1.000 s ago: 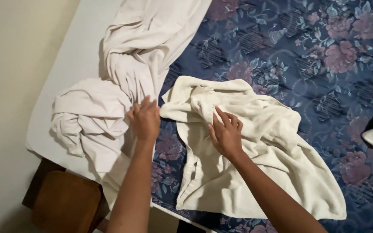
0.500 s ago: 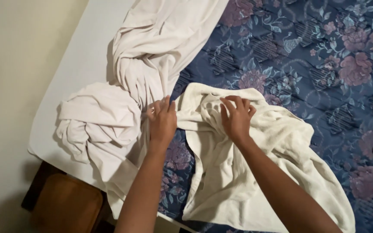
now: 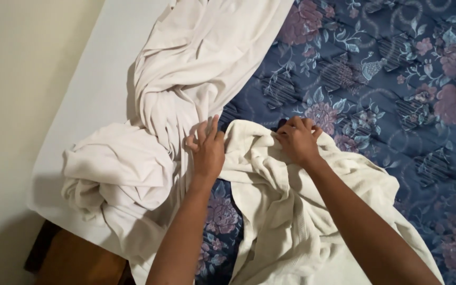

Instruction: The person gathers a crumpled white sheet on a bed, then folds a white towel into a compact rectangle. The person smooths the towel and places it on the bed next to the sheet.

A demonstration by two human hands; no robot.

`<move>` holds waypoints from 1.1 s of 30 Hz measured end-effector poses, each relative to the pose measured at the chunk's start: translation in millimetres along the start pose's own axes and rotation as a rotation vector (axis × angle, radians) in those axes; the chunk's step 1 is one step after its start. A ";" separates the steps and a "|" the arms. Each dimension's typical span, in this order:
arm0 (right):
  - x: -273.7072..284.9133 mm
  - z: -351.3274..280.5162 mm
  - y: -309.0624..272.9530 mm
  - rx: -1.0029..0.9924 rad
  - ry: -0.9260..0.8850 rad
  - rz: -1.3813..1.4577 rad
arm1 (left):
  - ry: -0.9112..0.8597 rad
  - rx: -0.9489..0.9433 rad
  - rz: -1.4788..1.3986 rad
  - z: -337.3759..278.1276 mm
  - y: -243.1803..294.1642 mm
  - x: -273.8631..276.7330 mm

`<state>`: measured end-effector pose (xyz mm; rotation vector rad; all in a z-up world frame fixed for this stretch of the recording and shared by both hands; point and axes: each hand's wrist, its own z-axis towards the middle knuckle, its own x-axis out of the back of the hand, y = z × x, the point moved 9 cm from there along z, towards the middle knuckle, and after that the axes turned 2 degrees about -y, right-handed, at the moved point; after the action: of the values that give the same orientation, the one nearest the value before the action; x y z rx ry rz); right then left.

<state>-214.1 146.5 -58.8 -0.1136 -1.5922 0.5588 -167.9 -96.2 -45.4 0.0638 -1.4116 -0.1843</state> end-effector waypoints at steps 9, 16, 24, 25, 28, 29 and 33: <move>64.5 29.9 19.3 -0.128 0.283 0.045 | 0.266 0.164 -0.051 76.5 -22.9 43.9; 64.4 10.6 -7.5 -0.138 0.181 -0.022 | 0.103 0.166 -0.150 35.1 -9.7 36.2; 17.9 -73.4 -74.9 0.240 -0.209 0.115 | -0.169 0.059 -0.376 -92.4 31.1 33.5; 15.8 -84.6 -79.2 0.245 -0.212 0.116 | -0.168 0.064 -0.375 -106.3 33.6 33.1; 7.9 -122.6 -105.2 0.396 -0.256 0.149 | -0.146 0.066 -0.364 -148.7 48.6 42.9; 5.5 -132.5 -113.7 0.445 -0.263 0.140 | -0.147 0.134 -0.363 -160.7 51.4 49.7; -4.4 -160.2 -142.0 0.598 -0.326 0.144 | -0.112 0.280 -0.436 -211.8 70.0 63.0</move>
<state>-23.3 66.0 -4.2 0.3298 -1.6684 1.1895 56.3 -51.6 -7.0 0.6033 -1.5134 -0.3530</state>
